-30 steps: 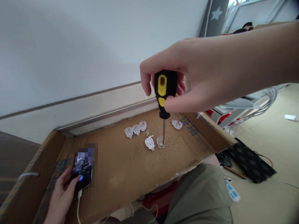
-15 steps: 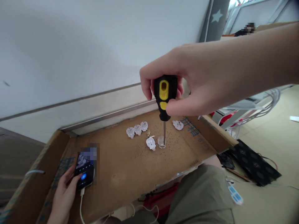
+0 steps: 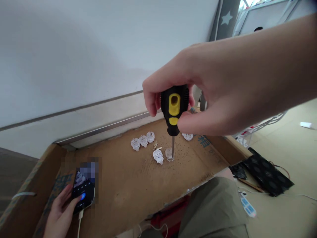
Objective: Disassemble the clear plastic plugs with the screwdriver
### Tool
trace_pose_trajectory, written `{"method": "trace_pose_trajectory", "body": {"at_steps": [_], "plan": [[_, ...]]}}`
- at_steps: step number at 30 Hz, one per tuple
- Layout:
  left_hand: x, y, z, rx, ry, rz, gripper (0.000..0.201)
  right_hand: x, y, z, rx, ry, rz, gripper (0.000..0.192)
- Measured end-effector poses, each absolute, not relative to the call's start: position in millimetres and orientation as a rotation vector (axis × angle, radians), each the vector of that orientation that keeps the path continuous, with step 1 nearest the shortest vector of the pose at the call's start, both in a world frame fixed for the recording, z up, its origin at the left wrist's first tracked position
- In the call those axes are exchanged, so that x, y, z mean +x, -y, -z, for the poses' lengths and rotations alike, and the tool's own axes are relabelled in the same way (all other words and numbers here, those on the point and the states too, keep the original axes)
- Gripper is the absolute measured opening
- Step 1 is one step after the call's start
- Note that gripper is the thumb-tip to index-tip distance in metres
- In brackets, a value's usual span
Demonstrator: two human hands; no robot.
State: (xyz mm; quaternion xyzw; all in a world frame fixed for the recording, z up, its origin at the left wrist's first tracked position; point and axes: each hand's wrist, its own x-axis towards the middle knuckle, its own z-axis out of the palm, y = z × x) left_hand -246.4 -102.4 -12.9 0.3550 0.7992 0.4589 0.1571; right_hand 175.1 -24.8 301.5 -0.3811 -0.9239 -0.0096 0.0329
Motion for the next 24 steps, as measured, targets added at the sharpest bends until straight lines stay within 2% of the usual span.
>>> {"method": "trace_pose_trajectory", "body": {"at_steps": [5, 11, 15, 18, 21, 24], "plan": [[-238.3, 93.6, 8.1, 0.843, -2.251, -1.333, 0.076, 175.9, 11.2, -298.6, -1.118, 2.861, -0.008, 0.028], [-231.4, 101.4, 0.8, 0.885, -2.247, -1.262, 0.075, 185.3, -14.9, -287.3, -0.873, 2.774, 0.044, 0.026], [-228.4, 102.3, -1.6, 0.882, -2.234, -1.259, 0.073, 184.4, -8.1, -288.5, -1.085, 2.783, 0.124, 0.025], [-225.2, 100.2, -4.2, 0.883, -2.257, -1.241, 0.07, 181.2, -1.7, -291.1, -1.223, 2.768, 0.097, 0.033], [-223.7, 99.1, -6.0, 0.873, -2.259, -1.246, 0.068, 178.8, 0.7, -290.5, -1.27, 2.721, 0.091, 0.039], [-225.2, 98.6, -6.5, 0.826, -2.263, -1.239, 0.067, 177.6, 3.9, -288.6, -1.271, 2.682, 0.084, 0.037]]}}
